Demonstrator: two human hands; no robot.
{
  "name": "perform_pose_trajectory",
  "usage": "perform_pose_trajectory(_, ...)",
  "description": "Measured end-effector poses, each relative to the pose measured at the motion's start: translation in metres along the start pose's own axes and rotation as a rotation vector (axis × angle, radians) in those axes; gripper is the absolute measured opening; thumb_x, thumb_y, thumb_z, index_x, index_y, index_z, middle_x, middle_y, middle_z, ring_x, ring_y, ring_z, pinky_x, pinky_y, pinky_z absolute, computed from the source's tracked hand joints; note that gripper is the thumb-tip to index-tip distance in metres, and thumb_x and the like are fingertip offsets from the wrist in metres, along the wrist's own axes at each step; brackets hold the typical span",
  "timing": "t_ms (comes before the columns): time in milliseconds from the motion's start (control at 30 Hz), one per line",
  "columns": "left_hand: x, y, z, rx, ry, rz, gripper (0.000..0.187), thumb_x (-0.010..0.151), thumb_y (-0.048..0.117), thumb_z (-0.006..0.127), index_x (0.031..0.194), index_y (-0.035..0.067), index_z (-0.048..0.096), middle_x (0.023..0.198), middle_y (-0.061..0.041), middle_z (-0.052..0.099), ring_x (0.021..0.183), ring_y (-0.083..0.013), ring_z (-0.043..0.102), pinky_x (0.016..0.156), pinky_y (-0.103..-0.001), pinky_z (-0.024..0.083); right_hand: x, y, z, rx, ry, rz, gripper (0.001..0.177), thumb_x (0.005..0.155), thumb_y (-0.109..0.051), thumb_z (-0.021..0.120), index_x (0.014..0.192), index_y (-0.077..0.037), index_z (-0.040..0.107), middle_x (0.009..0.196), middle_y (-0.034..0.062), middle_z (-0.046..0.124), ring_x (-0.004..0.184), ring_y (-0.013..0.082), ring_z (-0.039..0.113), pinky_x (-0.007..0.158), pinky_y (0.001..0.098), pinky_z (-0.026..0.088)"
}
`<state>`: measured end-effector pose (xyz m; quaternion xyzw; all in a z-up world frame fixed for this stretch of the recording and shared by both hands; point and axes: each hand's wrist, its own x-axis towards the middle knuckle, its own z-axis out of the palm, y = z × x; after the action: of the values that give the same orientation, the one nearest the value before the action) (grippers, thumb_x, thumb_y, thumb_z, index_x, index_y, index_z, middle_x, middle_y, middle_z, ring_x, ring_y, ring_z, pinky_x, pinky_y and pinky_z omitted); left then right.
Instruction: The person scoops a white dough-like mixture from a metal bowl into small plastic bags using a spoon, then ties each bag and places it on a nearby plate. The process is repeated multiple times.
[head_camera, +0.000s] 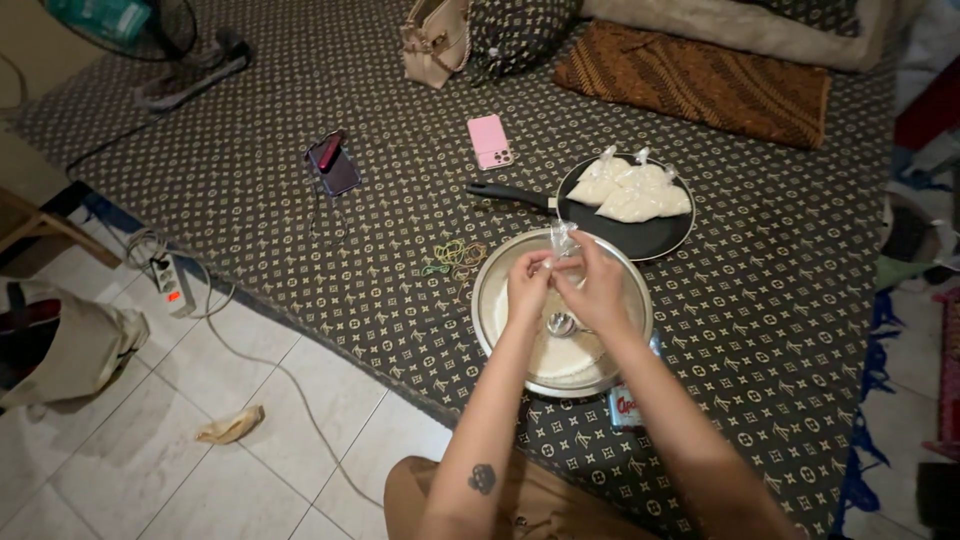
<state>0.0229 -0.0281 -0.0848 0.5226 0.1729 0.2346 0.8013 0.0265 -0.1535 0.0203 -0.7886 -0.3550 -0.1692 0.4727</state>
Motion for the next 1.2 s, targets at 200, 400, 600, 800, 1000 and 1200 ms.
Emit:
perform_pose_trajectory(200, -0.011, 0.006, 0.008, -0.055, 0.01, 0.068, 0.022, 0.092, 0.003, 0.065, 0.113, 0.0, 0.069, 0.1, -0.006, 0.071, 0.087, -0.0111, 0.066, 0.075, -0.025, 0.054, -0.009, -0.001, 0.012, -0.16, 0.195, -0.061, 0.051, 0.076, -0.011, 0.081, 0.123, -0.007, 0.062, 0.088, 0.0036, 0.079, 0.093, 0.027, 0.074, 0.086, 0.0479, 0.047)
perform_pose_trajectory(400, -0.013, 0.01, 0.013, 0.151, 0.048, 0.145, 0.019, 0.088, -0.001, 0.068, 0.106, -0.001, 0.071, 0.097, -0.007, 0.074, 0.085, -0.0099, 0.069, 0.076, -0.024, 0.056, -0.007, 0.02, 0.023, -0.058, 0.268, 0.006, 0.031, 0.078, -0.01, 0.077, 0.106, -0.005, 0.064, 0.085, 0.0058, 0.072, 0.086, 0.0272, 0.07, 0.081, 0.0427, 0.05)
perform_pose_trajectory(600, -0.016, 0.01, 0.007, 0.311, 0.063, 0.123, 0.018, 0.088, 0.003, 0.07, 0.104, 0.0, 0.075, 0.094, -0.005, 0.071, 0.076, -0.0128, 0.058, 0.07, -0.027, 0.051, -0.007, 0.024, 0.026, -0.124, 0.282, -0.055, 0.023, 0.075, -0.007, 0.077, 0.094, -0.005, 0.066, 0.083, 0.0073, 0.07, 0.082, 0.0287, 0.069, 0.078, 0.0444, 0.049)
perform_pose_trajectory(800, -0.005, -0.011, -0.012, 0.311, -0.077, 0.128, 0.014, 0.087, 0.009, 0.072, 0.1, 0.001, 0.074, 0.106, -0.005, 0.059, 0.095, -0.0164, 0.06, 0.086, -0.026, 0.048, -0.003, 0.041, 0.022, 0.113, 0.168, 0.05, 0.021, 0.077, -0.005, 0.077, 0.091, -0.001, 0.062, 0.085, 0.0108, 0.07, 0.078, 0.0224, 0.074, 0.071, 0.0342, 0.058)
perform_pose_trajectory(1000, 0.003, -0.006, -0.024, 0.16, -0.269, -0.052, 0.013, 0.087, 0.009, 0.068, 0.094, -0.001, 0.071, 0.116, -0.005, 0.055, 0.106, -0.0178, 0.057, 0.096, -0.027, 0.042, -0.001, 0.052, 0.013, 0.136, 0.038, 0.099, 0.013, 0.078, -0.006, 0.076, 0.089, -0.001, 0.07, 0.084, 0.0111, 0.075, 0.078, 0.0205, 0.076, 0.072, 0.0318, 0.059)
perform_pose_trajectory(1200, -0.007, 0.01, -0.009, 0.103, -0.165, 0.011, 0.014, 0.09, 0.011, 0.071, 0.097, -0.001, 0.075, 0.113, -0.004, 0.059, 0.1, -0.0164, 0.06, 0.088, -0.027, 0.046, -0.007, 0.044, 0.009, -0.049, 0.081, -0.111, 0.016, 0.083, -0.007, 0.075, 0.098, -0.005, 0.079, 0.093, 0.0119, 0.077, 0.088, 0.0267, 0.072, 0.076, 0.036, 0.056)
